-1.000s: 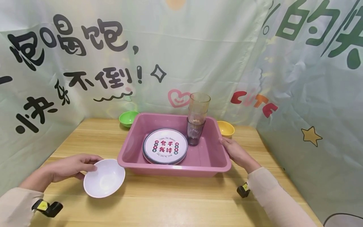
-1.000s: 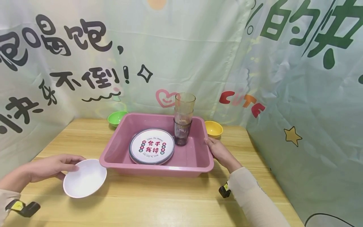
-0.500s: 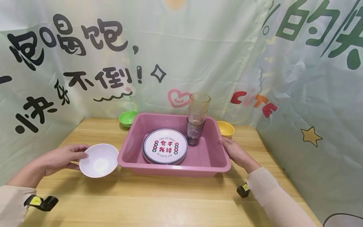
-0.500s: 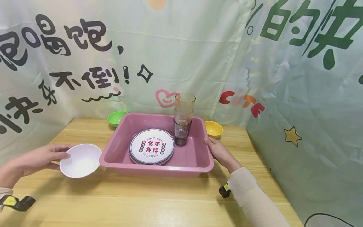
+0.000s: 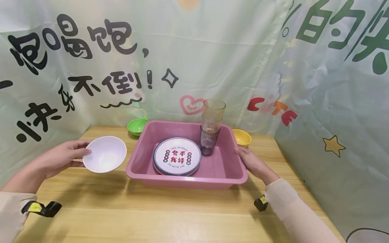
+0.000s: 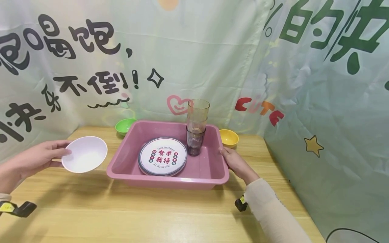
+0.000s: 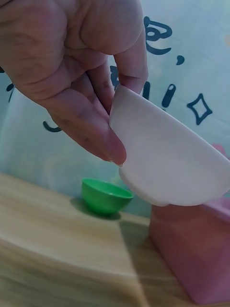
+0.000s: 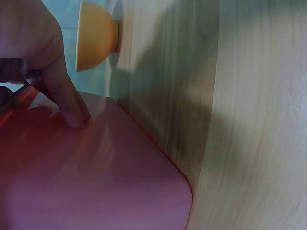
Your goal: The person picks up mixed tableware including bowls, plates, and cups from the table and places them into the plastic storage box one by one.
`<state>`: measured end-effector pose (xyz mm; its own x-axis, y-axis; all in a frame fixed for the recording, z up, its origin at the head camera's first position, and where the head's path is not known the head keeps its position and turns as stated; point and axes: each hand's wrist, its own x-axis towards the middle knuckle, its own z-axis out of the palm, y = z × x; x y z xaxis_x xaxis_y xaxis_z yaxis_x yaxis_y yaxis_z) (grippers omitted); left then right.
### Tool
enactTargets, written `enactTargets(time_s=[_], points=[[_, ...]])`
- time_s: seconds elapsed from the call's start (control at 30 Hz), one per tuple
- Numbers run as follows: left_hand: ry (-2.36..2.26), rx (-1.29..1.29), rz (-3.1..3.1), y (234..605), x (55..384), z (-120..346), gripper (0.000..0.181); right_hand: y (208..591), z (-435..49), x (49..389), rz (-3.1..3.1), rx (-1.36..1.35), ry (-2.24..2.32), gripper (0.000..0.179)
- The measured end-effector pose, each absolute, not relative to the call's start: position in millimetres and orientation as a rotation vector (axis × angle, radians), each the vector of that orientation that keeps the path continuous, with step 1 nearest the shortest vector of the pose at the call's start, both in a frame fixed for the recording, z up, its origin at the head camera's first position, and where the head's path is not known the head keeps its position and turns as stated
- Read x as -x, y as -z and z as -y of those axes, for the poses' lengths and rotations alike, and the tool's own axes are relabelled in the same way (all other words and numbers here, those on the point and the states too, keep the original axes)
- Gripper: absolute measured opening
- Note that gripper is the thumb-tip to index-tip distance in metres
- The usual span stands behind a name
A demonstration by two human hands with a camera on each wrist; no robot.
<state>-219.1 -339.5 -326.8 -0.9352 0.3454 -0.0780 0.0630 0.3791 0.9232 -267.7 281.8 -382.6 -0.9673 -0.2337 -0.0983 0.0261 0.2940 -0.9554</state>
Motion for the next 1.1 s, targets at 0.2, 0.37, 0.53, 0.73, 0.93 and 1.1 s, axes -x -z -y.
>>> enactTargets(time_s=[0.2,0.37,0.53,0.73,0.93,1.1], points=[[-1.583,-0.359,-2.394,313,223,325,0.052,381,-282,268,-2.336,0.199,1.731,0.051],[-1.577,-0.378,-2.403,304,227,310,0.052,380,-282,269,-2.344,0.223,1.71,0.053],[-1.59,-0.407,-2.384,296,232,293,0.051,378,-282,268,-2.381,0.227,1.654,0.052],[-1.605,-0.438,-2.349,286,237,273,0.05,374,-282,269,-2.542,0.197,1.506,0.051],[-1.638,-0.454,-2.32,282,242,254,0.051,367,-281,273,-2.753,0.206,1.234,0.046],[-1.648,-0.472,-2.298,279,247,239,0.05,360,-280,275,-2.884,0.306,1.034,0.036]])
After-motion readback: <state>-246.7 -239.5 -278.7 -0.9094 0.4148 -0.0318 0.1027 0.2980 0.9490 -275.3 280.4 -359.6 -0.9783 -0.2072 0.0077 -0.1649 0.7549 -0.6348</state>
